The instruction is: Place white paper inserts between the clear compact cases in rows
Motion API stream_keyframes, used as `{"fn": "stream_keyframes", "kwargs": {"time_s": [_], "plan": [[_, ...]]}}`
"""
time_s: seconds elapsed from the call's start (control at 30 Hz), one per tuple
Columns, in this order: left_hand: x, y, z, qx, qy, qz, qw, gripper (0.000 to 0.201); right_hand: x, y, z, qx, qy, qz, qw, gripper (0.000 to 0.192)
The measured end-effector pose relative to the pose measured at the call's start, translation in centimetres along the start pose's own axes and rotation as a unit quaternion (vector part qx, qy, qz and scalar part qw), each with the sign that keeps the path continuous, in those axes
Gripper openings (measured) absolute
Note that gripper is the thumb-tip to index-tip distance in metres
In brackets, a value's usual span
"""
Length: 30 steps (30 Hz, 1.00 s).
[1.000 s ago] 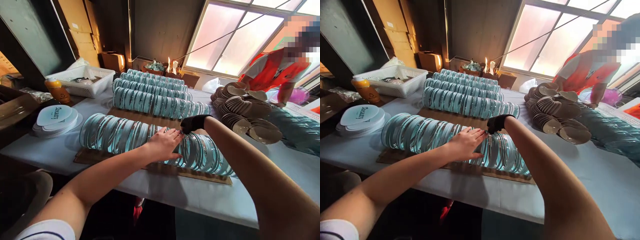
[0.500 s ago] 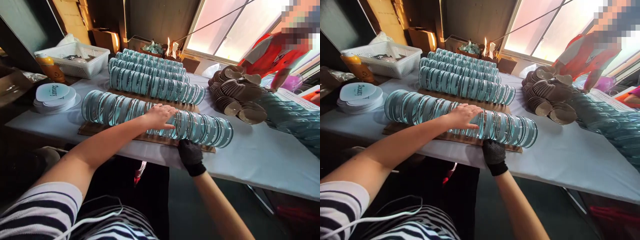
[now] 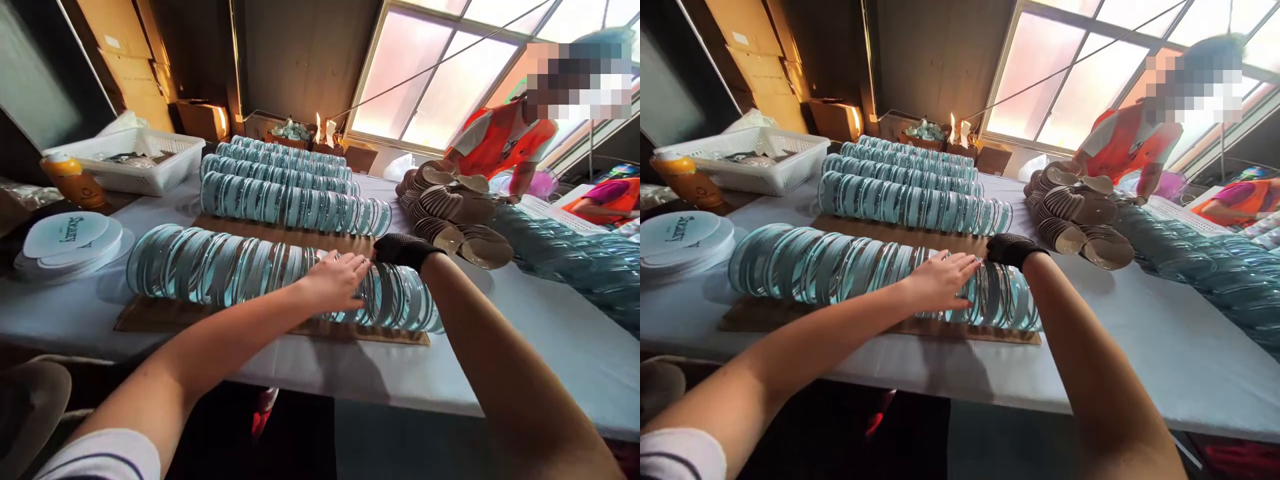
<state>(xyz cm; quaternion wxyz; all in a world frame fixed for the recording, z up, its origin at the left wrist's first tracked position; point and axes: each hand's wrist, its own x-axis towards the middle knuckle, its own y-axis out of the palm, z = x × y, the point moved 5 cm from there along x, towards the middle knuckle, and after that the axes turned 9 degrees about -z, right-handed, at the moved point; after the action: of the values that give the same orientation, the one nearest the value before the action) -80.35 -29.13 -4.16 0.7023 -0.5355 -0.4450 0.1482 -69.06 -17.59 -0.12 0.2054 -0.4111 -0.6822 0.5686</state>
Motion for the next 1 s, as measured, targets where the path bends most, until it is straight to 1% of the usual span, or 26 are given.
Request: {"fn": "stream_keyframes", "kwargs": {"time_s": [0.07,0.13,0.2,0.3,0.37,0.5,0.57,0.63,0.73,0.8,0.87,0.93,1.0], "plan": [[-0.3,0.5,0.0,0.013,0.005,-0.01,1.0,0.082,2.2,0.3,0.9,-0.02,-0.033,0.03,0.999,0.016],[-0.5,0.5,0.0,0.02,0.008,-0.01,1.0,0.081,3.1,0.6,1.4,-0.043,-0.044,0.052,0.997,0.016],[-0.5,0.3,0.0,0.022,0.008,-0.005,1.0,0.08,2.9,0.4,1.5,-0.062,-0.047,0.068,0.995,0.021],[-0.5,0.1,-0.1,0.009,0.004,-0.004,1.0,0.08,1.5,-0.2,1.3,-0.068,-0.052,0.085,0.993,0.027],[-0.5,0.3,-0.2,0.003,-0.002,-0.006,1.0,0.079,0.7,-0.5,1.5,-0.06,-0.041,0.09,0.993,0.028],[-0.6,0.8,-0.1,0.015,-0.003,-0.004,1.0,0.079,0.7,-0.7,2.1,-0.076,-0.004,0.056,0.996,0.031],[-0.6,0.9,0.0,0.019,-0.004,0.004,1.0,0.079,0.7,-1.0,2.4,-0.085,-0.005,0.037,0.996,0.03],[-0.6,0.7,0.0,0.018,-0.009,0.015,1.0,0.079,0.1,-1.4,2.6,-0.076,-0.01,0.015,0.997,0.028],[-0.6,0.3,0.1,0.012,-0.02,0.027,0.999,0.079,-2.3,-2.0,3.3,-0.067,-0.01,-0.031,0.997,0.028],[-0.6,0.1,0.1,0.004,-0.025,0.028,0.999,0.081,-4.8,-1.9,4.2,-0.069,-0.002,-0.065,0.995,0.028],[-0.5,0.1,0.2,-0.008,-0.024,0.03,0.999,0.083,-7.6,-1.4,5.1,-0.075,0.018,-0.112,0.991,0.032],[-0.3,0.3,0.4,-0.018,-0.024,0.037,0.999,0.085,-10.4,0.2,6.2,-0.083,0.047,-0.14,0.986,0.04],[-0.2,0.6,0.6,-0.026,-0.024,0.052,0.998,0.086,-12.5,2.9,7.7,-0.089,0.058,-0.136,0.985,0.044]]}}
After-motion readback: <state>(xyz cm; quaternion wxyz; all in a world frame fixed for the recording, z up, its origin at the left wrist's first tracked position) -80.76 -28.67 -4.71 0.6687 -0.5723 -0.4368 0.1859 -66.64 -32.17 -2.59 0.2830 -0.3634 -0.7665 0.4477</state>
